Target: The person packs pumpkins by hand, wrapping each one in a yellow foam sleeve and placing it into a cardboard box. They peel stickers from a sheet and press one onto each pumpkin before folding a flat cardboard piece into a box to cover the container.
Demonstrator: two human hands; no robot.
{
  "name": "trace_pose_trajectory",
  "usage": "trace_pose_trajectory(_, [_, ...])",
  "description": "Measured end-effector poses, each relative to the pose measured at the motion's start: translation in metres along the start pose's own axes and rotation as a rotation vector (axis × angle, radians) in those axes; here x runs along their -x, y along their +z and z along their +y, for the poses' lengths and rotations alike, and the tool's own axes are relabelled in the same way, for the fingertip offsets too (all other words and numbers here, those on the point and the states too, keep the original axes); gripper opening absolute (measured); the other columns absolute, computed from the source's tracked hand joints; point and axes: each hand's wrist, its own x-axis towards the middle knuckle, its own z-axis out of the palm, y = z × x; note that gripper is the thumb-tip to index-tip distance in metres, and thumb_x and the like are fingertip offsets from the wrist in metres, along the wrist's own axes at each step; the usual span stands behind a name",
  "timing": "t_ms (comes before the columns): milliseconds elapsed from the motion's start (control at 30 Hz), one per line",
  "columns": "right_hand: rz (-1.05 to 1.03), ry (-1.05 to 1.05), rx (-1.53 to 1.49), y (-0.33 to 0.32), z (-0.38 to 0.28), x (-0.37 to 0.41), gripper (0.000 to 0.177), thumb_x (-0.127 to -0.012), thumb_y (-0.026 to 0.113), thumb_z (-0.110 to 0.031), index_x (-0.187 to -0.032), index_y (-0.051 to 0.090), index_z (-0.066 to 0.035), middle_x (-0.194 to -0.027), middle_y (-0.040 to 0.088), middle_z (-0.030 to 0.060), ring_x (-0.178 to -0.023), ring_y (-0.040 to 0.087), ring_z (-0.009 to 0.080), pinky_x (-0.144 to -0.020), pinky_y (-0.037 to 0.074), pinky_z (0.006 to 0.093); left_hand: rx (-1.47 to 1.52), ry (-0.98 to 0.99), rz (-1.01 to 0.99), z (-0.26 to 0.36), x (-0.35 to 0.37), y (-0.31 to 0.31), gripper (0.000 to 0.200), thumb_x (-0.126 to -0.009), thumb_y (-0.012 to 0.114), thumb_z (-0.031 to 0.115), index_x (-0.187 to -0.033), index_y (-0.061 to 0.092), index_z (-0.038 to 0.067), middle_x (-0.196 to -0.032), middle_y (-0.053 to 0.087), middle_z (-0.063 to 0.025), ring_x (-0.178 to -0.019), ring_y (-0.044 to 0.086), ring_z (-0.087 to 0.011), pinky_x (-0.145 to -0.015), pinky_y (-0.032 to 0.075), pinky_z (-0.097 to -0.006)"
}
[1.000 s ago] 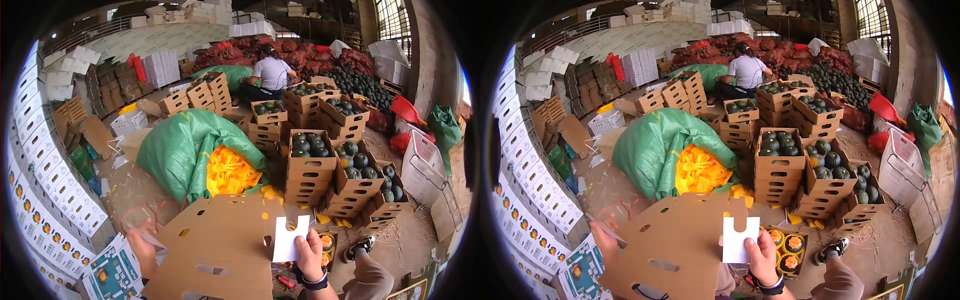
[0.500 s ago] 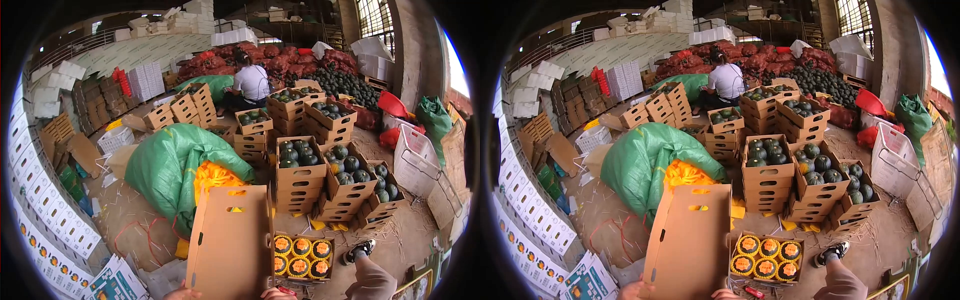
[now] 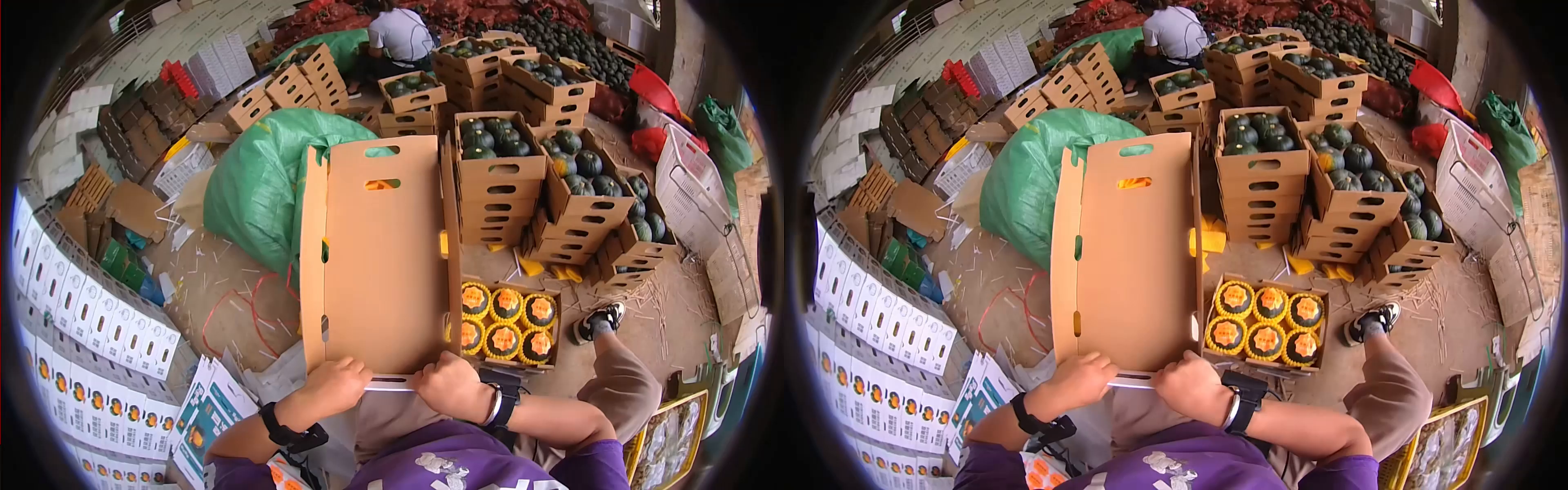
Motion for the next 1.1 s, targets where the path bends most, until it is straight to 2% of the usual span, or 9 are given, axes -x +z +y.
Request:
trace_pose_trajectory(167, [-0.565, -0.114, -0.392, -0.045, -0.001, 0.015, 0.032, -0.08, 0.061, -0.035, -0.094, 0.067, -0.007, -0.082, 0.068, 0.0125, -0.086, 0.065, 0.0244, -0.087, 0.047, 0.0423, -0.016, 0.141, 0.005, 0.054, 0.029, 0.006, 0.006, -0.07, 0.056, 0.012, -0.072, 0.059, 0.007, -0.069, 0.059, -0.0058, -0.07, 0.061, -0.0211, -0.057, 0.051, -0.0342])
trace_pose_trajectory(233, [0.329, 0.08, -0.117, -0.061, 0.024, 0.013, 0.065, -0.072, 0.072, -0.038, -0.123, 0.054, -0.004, -0.126, 0.053, 0.0152, -0.123, 0.045, 0.0351, -0.11, 0.019, 0.0531, 0.004, 0.15, -0.042, 0.064, 0.042, 0.031, 0.011, -0.07, 0.057, 0.012, -0.077, 0.062, 0.005, -0.068, 0.057, -0.0069, -0.069, 0.06, -0.0235, -0.062, 0.051, -0.0351])
trace_pose_trajectory(300, [0.799, 0.48, -0.025, -0.076, 0.079, -0.011, 0.09, -0.067, 0.074, -0.01, -0.143, 0.027, -0.004, -0.14, 0.037, 0.0238, -0.128, 0.04, 0.0341, -0.109, 0.025, 0.0493, 0.149, 0.191, -0.091, 0.066, 0.049, 0.033, 0.015, -0.072, 0.059, 0.013, -0.082, 0.064, 0.003, -0.074, 0.06, -0.0093, -0.073, 0.061, -0.0255, -0.067, 0.052, -0.0335])
trace_pose_trajectory(433, [0.602, 0.468, -0.888, -0.04, 0.142, -0.032, 0.075, -0.069, 0.049, 0.007, -0.141, 0.031, 0.001, -0.134, 0.047, 0.0252, -0.125, 0.047, 0.029, -0.102, 0.038, 0.0327, 0.891, 0.181, -0.195, 0.029, 0.052, -0.045, 0.029, -0.076, 0.07, 0.015, -0.099, 0.065, -0.002, -0.099, 0.067, -0.0171, -0.092, 0.064, -0.0301, -0.08, 0.051, -0.0326])
trace_pose_trajectory(500, [0.397, 0.259, -1.068, -0.044, 0.136, -0.034, 0.055, -0.069, 0.041, 0.011, -0.121, 0.058, 0.001, -0.13, 0.054, 0.018, -0.121, 0.052, 0.0246, -0.101, 0.038, 0.0307, 1.12, -0.082, 0.589, -0.013, 0.056, -0.058, 0.06, -0.086, 0.063, 0.041, -0.12, 0.056, -0.008, -0.115, 0.063, -0.0192, -0.113, 0.057, -0.0291, -0.097, 0.041, -0.0384])
trace_pose_trajectory(700, [0.115, 0.253, -1.101, -0.032, 0.148, -0.078, 0.043, -0.098, 0.043, -0.03, -0.129, 0.052, -0.001, -0.137, 0.047, 0.0171, -0.127, 0.045, 0.027, -0.106, 0.031, 0.0331, 1.545, -0.121, 0.715, -0.137, -0.068, -0.047, 0.066, -0.091, 0.05, 0.043, -0.137, 0.037, -0.003, -0.141, 0.039, -0.0153, -0.132, 0.035, -0.0244, -0.107, 0.03, -0.041])
trace_pose_trajectory(800, [0.609, 0.432, -1.068, -0.013, 0.168, -0.079, 0.07, -0.099, 0.03, -0.05, -0.149, 0.007, -0.006, -0.147, 0.031, 0.0187, -0.13, 0.039, 0.0262, -0.108, 0.028, 0.0349, 1.433, -0.032, 0.694, -0.146, -0.083, -0.041, 0.054, -0.09, 0.053, 0.035, -0.129, 0.044, -0.002, -0.127, 0.048, -0.013, -0.121, 0.043, -0.022, -0.105, 0.032, -0.0379])
trace_pose_trajectory(1000, [1.078, 0.503, -1.679, -0.011, 0.162, -0.066, 0.051, -0.098, 0.033, -0.051, -0.109, 0.049, -0.004, -0.091, 0.058, 0.0062, -0.082, 0.052, 0.0106, -0.076, 0.042, 0.0241, 1.082, -0.109, 1.254, -0.111, -0.11, -0.019, 0.043, -0.089, 0.059, 0.046, -0.086, 0.044, 0.006, -0.086, 0.053, -0.0021, -0.081, 0.052, -0.0138, -0.079, 0.043, -0.0288])
trace_pose_trajectory(1100, [0.695, 0.131, -1.69, -0.022, 0.162, -0.049, 0.048, -0.089, 0.056, -0.051, -0.079, 0.059, -0.004, -0.083, 0.058, 0.0072, -0.076, 0.052, 0.0137, -0.073, 0.043, 0.0264, 1.859, 0.501, 0.752, -0.112, -0.11, -0.028, 0.051, -0.083, 0.064, 0.054, -0.084, 0.045, 0.007, -0.087, 0.053, -0.0034, -0.08, 0.052, -0.0151, -0.078, 0.043, -0.0287])
